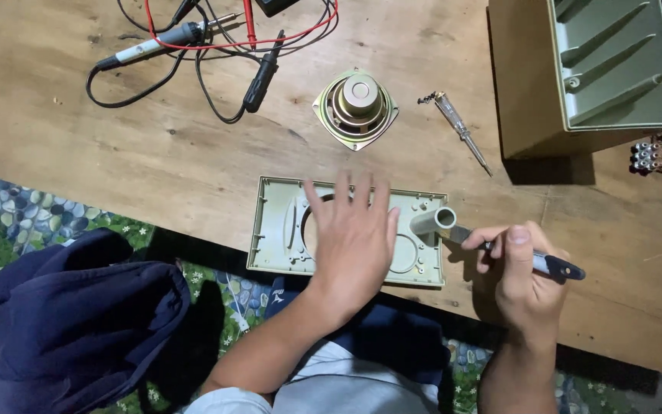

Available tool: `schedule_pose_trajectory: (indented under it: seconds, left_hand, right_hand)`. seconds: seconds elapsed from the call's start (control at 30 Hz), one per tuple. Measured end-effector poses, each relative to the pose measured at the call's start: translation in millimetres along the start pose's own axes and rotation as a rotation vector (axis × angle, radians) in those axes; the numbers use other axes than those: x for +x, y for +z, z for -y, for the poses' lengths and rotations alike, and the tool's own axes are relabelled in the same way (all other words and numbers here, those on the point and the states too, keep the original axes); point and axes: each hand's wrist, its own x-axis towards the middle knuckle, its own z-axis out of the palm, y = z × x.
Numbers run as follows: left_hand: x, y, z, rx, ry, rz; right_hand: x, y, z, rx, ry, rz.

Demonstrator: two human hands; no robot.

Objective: Removing a speaker driver from a plastic housing using a screwdriver, then cleaning the housing with a brush.

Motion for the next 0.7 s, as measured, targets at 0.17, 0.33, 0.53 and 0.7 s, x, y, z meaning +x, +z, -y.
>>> schedule_pose_trajectory:
  seconds: [0.17,0.33,0.53,0.7]
  left_hand:
    - [-27,-28,20,0.004,0.081,0.043]
    - [-51,-11,36,0.103,0.205,0.103]
    - [-58,4,40,0.07,0.197,-0.052]
    - [-49,-3,35,-0.011,0.251,-0.297]
  right_hand:
    - [0,2,7,-0.058,-0.004,-0.004]
    - [-2,-3,3,-0.091,-0.019,0.022]
    - [-6,-3,6,0.083,0.018,0.093]
    - [-4,7,14,-0.139,-0.084,-0.02]
